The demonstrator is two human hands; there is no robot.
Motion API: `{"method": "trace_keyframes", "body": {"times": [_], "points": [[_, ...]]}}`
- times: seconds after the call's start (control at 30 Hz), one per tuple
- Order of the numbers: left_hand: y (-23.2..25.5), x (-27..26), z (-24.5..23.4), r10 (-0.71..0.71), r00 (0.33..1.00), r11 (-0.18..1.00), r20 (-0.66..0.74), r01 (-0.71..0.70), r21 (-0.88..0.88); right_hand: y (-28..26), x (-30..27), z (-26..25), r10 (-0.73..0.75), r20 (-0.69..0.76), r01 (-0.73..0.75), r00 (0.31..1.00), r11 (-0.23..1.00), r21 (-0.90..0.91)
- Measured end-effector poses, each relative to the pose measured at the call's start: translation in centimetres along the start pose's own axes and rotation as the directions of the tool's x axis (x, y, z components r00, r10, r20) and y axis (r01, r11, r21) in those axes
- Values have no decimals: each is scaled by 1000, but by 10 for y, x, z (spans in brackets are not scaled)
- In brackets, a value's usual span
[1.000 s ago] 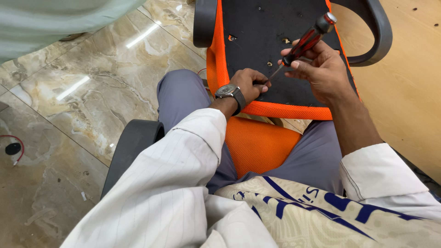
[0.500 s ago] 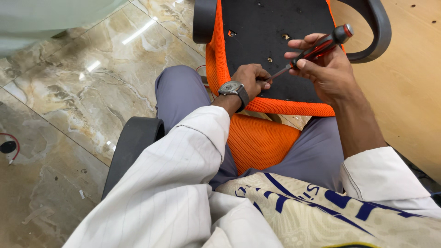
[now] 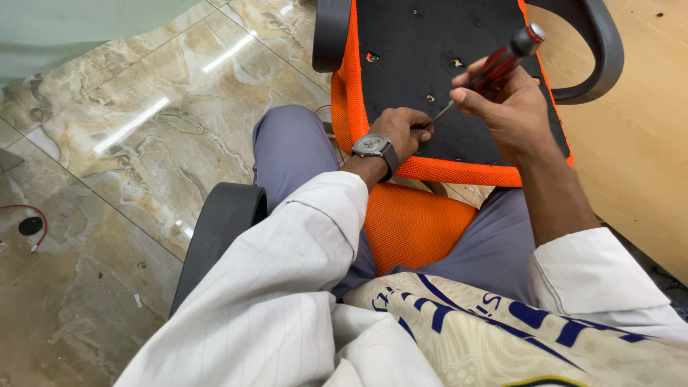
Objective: The person uses a screwdriver to tighten screws into the underside of an orange office chair seat. The hands hold the chair steady while turning the screwdriver repeatedly to secure fasteners.
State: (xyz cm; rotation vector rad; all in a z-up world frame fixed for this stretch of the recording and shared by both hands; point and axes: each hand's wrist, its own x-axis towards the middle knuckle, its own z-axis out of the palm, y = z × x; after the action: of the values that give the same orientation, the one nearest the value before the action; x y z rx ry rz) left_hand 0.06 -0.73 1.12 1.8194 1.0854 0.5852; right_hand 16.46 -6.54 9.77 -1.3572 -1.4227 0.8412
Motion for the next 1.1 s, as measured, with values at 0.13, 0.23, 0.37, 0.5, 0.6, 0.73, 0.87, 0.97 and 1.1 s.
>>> {"method": "trace_keyframes", "body": {"times": [0.13,0.23,0.37,0.5,0.6,0.73,0.87,0.97,1.1], "points": [[-2,2,-2,69,998,997,13,-70,16,-1,-4,-13,33,76,-49,997,974,219],[-2,7,-4,105,994,992,36,-108,71,8,-4,-15,-1,6,0,1000,995,98],[-1,11,-2,172,985,983,-19,-171,69,19,-2,-13,-38,-65,30,997,992,-125],[-3,11,3,254,962,963,-98,-242,117,19,0,-5,-83,-152,7,985,897,-442],[-3,14,2,291,953,947,-83,-275,168,8,0,-2,-56,-36,53,998,997,-59],[-5,14,1,268,962,948,-45,-255,193,-3,-2,-9,69,33,-75,997,970,231],[-3,13,0,243,969,951,-36,-230,205,8,2,-10,-29,7,29,1000,997,68],[0,12,-1,194,981,968,-26,-187,170,22,0,-9,-106,-58,95,993,981,-167],[2,10,3,248,967,955,-62,-233,181,27,-2,-4,-145,-122,105,982,952,-287]]}}
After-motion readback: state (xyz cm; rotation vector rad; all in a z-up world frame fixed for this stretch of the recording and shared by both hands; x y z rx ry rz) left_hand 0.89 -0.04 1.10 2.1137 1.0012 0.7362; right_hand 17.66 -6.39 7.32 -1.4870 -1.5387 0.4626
